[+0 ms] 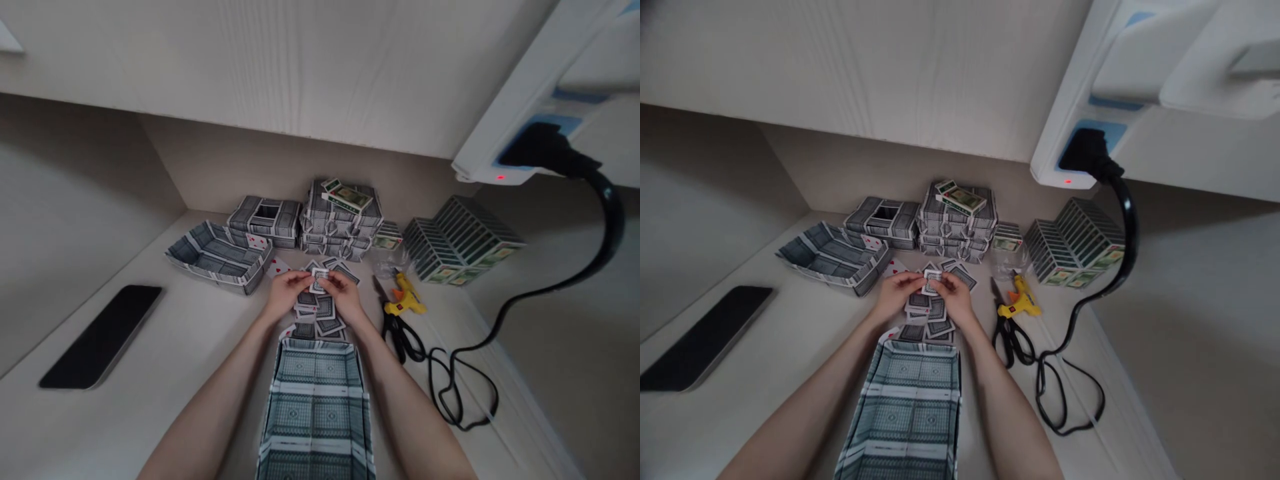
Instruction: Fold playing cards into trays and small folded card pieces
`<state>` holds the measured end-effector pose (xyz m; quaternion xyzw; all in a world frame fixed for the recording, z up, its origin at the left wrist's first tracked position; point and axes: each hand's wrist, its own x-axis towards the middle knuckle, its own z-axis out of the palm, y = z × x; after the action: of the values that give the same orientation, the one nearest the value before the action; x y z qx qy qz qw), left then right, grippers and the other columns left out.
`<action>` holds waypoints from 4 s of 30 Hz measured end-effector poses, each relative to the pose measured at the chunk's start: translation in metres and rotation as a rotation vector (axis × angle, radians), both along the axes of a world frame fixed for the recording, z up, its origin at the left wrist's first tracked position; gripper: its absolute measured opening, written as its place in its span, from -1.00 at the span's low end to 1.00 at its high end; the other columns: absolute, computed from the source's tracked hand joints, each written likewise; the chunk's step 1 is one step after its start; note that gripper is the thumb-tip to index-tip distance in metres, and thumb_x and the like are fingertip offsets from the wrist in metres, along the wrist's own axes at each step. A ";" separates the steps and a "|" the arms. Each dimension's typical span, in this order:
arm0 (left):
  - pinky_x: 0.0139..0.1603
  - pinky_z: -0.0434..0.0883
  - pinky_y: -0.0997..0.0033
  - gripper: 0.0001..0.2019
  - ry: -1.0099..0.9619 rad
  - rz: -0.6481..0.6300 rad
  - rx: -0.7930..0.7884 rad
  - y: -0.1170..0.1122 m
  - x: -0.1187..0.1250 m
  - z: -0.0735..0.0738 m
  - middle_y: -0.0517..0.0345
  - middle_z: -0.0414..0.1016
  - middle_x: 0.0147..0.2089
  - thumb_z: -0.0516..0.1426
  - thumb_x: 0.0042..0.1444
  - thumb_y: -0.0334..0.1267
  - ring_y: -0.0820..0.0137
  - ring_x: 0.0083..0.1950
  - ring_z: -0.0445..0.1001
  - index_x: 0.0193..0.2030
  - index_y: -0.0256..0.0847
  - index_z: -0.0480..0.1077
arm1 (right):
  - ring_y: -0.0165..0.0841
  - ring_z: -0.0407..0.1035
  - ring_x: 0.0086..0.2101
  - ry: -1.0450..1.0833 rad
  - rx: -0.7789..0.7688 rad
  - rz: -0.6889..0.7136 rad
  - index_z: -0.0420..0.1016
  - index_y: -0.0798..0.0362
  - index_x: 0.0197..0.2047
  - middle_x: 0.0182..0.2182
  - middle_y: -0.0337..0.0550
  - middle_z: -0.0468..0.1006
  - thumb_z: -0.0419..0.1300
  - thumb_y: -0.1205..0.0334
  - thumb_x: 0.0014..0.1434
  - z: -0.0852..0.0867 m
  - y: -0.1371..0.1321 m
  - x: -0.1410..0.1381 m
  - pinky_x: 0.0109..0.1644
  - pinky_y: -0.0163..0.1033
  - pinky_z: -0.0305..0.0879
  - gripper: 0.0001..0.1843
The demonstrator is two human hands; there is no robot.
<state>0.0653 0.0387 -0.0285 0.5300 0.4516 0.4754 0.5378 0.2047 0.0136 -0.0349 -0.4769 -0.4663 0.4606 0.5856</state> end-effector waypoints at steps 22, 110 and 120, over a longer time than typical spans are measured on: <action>-0.50 0.34 0.49 -0.73 0.029 0.018 0.021 -0.001 -0.001 0.002 0.17 0.47 -0.54 0.24 -0.27 -0.12 0.47 -0.54 0.38 -0.44 -0.27 0.47 | -0.37 0.29 -0.43 -0.124 -0.002 0.068 0.50 0.05 -0.38 -0.46 -0.24 0.49 0.18 0.07 -0.07 0.000 -0.001 0.003 -0.32 -0.29 0.20 -0.76; -0.44 0.27 0.51 -0.77 0.097 -0.084 0.061 -0.007 0.002 0.000 0.22 0.39 -0.56 0.16 -0.14 -0.14 0.51 -0.51 0.32 -0.43 -0.30 0.41 | -0.52 0.01 -0.63 -0.096 -0.082 -0.126 0.37 0.09 -0.70 -0.73 -0.35 0.19 0.28 0.09 -0.25 -0.003 -0.004 0.005 -0.54 -0.37 -0.04 -0.73; -0.47 0.26 0.53 -0.72 0.170 -0.028 0.100 -0.009 0.006 0.003 0.21 0.38 -0.57 0.16 -0.15 -0.06 0.50 -0.51 0.32 -0.47 -0.29 0.39 | -0.45 0.19 -0.53 -0.030 -0.045 -0.069 0.49 0.10 -0.51 -0.59 -0.27 0.41 0.18 0.01 -0.11 -0.002 0.000 0.007 -0.42 -0.33 0.13 -0.71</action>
<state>0.0717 0.0295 -0.0254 0.6009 0.4638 0.4430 0.4770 0.2115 0.0133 -0.0369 -0.5126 -0.4477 0.4432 0.5834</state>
